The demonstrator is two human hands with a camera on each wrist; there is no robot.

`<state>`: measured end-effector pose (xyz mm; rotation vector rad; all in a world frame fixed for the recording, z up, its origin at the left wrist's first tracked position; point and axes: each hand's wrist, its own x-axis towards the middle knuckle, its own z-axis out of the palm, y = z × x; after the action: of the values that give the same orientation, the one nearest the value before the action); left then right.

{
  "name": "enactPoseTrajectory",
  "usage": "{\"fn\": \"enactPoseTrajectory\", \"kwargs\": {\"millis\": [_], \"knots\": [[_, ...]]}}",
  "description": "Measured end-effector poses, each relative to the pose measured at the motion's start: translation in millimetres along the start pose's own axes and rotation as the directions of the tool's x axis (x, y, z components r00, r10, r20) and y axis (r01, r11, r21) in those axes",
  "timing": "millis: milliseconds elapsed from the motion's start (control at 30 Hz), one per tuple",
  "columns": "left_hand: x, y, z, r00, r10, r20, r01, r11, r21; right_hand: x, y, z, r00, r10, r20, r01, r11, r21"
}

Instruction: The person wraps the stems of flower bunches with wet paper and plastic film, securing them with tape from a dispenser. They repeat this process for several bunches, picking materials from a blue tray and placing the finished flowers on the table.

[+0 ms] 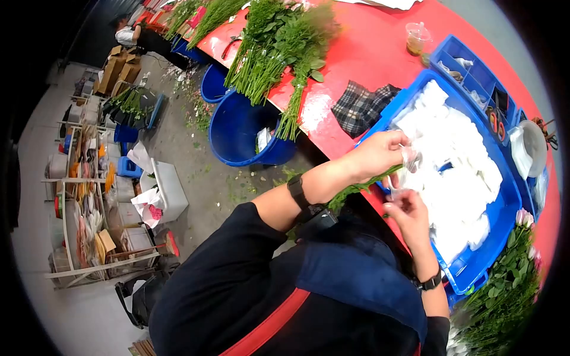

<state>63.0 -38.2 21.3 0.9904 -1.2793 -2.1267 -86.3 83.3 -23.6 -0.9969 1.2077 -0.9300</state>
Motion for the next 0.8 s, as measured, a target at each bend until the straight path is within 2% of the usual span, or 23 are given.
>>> {"fn": "enactPoseTrajectory", "kwargs": {"millis": [33,67,100,167,200,300,333,367,400,433,467,500,533,567,600,633,667,767,800], "knots": [[4.3,-0.7,0.2,0.999,-0.019,0.025,0.020,0.999,-0.046,4.2,4.6,12.7,0.998,0.002,0.058,-0.006,0.997,0.071],[7.9,-1.4,1.2,0.998,-0.039,0.055,0.044,0.995,-0.090,5.3,6.9,29.0,0.995,0.080,0.066,-0.082,0.996,0.018],[9.0,-3.3,4.1,0.999,-0.034,0.032,0.036,0.997,-0.068,13.0,10.6,39.1,0.986,0.024,0.167,-0.008,0.995,-0.098],[8.1,-9.0,10.8,1.000,-0.021,-0.012,0.021,1.000,-0.021,22.7,23.8,49.1,0.989,0.113,0.092,-0.110,0.993,-0.038],[12.5,-19.7,3.2,1.000,0.019,-0.025,-0.016,0.992,0.124,22.9,27.5,51.7,0.999,0.014,0.042,-0.010,0.993,-0.114],[5.0,-40.2,-17.8,0.981,0.191,0.039,-0.183,0.831,0.526,20.2,24.0,45.5,0.998,-0.042,-0.047,0.029,0.967,-0.252],[-5.4,-44.5,-12.2,0.972,0.214,0.097,-0.233,0.929,0.287,22.2,34.3,41.5,0.989,-0.134,-0.055,0.116,0.959,-0.257],[-10.0,-47.3,-10.2,0.976,0.183,0.120,-0.217,0.886,0.410,21.0,43.5,43.1,0.981,-0.185,-0.053,0.180,0.980,-0.083],[-15.0,-41.7,-6.0,0.982,0.131,0.136,-0.179,0.880,0.440,16.8,44.8,39.3,0.973,-0.232,-0.018,0.226,0.961,-0.161],[-17.9,-43.5,1.2,0.989,0.102,0.109,-0.135,0.922,0.363,10.6,45.0,33.9,0.962,-0.271,0.023,0.268,0.933,-0.242],[-21.1,-47.1,10.2,0.996,0.094,0.011,-0.093,0.943,0.320,-2.8,31.4,26.4,0.974,-0.209,0.087,0.226,0.913,-0.340],[-21.0,-46.4,14.5,0.998,0.043,0.036,-0.053,0.932,0.358,-21.1,8.8,15.1,0.979,-0.136,0.150,0.189,0.881,-0.433],[-22.5,-48.5,19.2,0.996,0.036,0.083,-0.058,0.958,0.281,-39.3,-10.7,1.8,0.996,0.063,0.070,-0.028,0.905,-0.424],[-21.1,-54.8,25.4,0.994,0.065,0.090,-0.092,0.936,0.341,-51.7,-12.7,-15.1,0.994,0.102,-0.044,-0.110,0.940,-0.324],[-22.5,-56.4,38.3,0.995,0.043,0.089,-0.070,0.941,0.332,-60.3,-9.8,-26.8,0.976,0.061,-0.207,-0.077,0.995,-0.069],[-23.8,-59.8,51.8,0.996,0.015,0.086,-0.042,0.946,0.323,-70.0,-6.1,-35.9,0.927,0.059,-0.369,0.009,0.984,0.180],[-21.0,-69.6,62.0,0.989,-0.026,0.142,-0.026,0.936,0.352,-77.6,-9.5,-34.7,0.892,0.120,-0.437,0.051,0.932,0.359],[-26.7,-78.2,110.1,0.970,-0.187,0.158,0.107,0.904,0.415,-108.2,24.1,-56.7,0.904,0.035,-0.425,0.036,0.987,0.156],[-27.4,-79.2,121.7,0.940,-0.222,0.258,0.125,0.931,0.343,-119.5,33.9,-60.1,0.856,0.002,-0.517,-0.047,0.996,-0.075]]}}
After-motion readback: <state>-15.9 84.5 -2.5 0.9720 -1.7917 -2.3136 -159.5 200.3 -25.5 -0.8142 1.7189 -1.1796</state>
